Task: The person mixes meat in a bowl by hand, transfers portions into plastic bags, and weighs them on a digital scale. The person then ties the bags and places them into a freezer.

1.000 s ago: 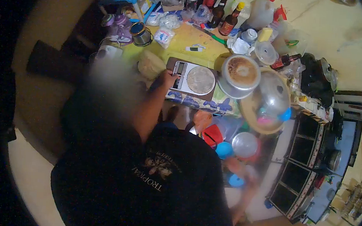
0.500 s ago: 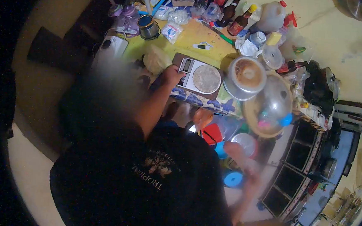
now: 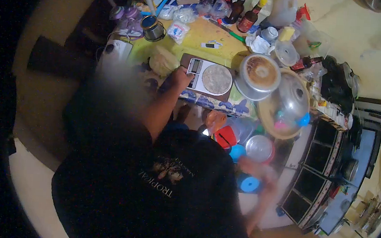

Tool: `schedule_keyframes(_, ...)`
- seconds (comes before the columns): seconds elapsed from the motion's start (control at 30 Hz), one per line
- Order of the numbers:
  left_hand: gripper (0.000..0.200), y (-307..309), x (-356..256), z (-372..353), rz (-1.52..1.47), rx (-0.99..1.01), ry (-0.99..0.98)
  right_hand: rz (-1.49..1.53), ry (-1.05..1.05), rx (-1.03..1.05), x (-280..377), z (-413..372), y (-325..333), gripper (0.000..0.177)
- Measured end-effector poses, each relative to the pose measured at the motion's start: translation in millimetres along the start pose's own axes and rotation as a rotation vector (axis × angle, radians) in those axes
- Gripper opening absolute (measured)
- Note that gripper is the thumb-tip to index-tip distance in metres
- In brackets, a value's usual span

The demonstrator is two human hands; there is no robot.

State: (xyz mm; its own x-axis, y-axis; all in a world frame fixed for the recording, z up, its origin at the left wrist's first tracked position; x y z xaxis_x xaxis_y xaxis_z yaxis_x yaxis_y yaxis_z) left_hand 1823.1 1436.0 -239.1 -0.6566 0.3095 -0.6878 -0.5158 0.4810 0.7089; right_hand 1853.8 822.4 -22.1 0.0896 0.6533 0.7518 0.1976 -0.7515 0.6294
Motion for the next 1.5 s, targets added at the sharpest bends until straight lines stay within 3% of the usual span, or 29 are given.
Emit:
schedule_keyframes(0.23, 0.042, 8, -13, -8, 0.083, -0.013, 0.009, -0.052, -0.013, -0.018, 0, -8, 7, 0.039)
schedule_keyframes(0.33, 0.041, 21, -21, -3, 0.147, -0.129, 0.003, -0.069, 0.025, -0.061, -3, -7, 10, 0.038)
schedule_keyframes(0.4, 0.043, 4, -11, 1, -0.027, 0.039, 0.068, -0.074, 0.024, -0.076, -19, -9, 15, 0.037)
schedule_keyframes(0.5, 0.046, -16, 9, 20, 0.076, 0.077, 0.141, 0.005, 0.082, -0.104, -29, -16, 13, 0.035)
schedule_keyframes(0.57, 0.049, 2, -11, 7, 0.074, 0.07, 0.161, 0.008, -0.071, -0.074, -26, -24, 9, 0.033)
schedule_keyframes(0.63, 0.053, 10, -25, -2, 0.069, 0.06, 0.171, 0.041, -0.063, -0.088, -29, -28, 8, 0.033)
schedule_keyframes(0.73, 0.062, 11, -41, -4, 0.175, -0.078, 0.0, 0.046, -0.046, -0.101, -36, -36, 12, 0.034)
schedule_keyframes(0.8, 0.063, 17, -74, -13, 0.231, -0.209, -0.382, 0.019, -0.036, -0.101, -32, -39, 13, 0.034)
schedule_keyframes(0.97, 0.046, 59, -93, -18, 0.15, -0.082, -0.521, 0.002, -0.071, -0.116, -43, -48, 17, 0.034)
schedule_keyframes(1.23, 0.047, 118, -24, -10, 0.26, 0.017, -0.324, -0.068, -0.137, -0.135, -32, -53, 7, 0.034)
schedule_keyframes(1.37, 0.048, 125, -14, -2, 0.266, 0.019, -0.275, -0.023, -0.032, -0.172, -44, -47, 4, 0.033)
schedule_keyframes(1.5, 0.048, 121, -15, 2, 0.248, 0.032, -0.256, 0.087, -0.112, -0.16, -33, -47, 2, 0.033)
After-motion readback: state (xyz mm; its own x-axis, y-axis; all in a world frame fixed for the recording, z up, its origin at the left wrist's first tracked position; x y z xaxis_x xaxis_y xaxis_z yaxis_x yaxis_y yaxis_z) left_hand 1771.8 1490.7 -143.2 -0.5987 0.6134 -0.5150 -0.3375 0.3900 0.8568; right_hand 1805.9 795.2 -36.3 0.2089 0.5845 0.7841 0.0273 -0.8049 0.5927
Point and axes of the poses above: each hand's wrist, its own z-axis towards the middle knuckle, its own y-axis out of the back of the hand, x = y × z, the point moved 10 cm from there along z, towards the middle knuckle
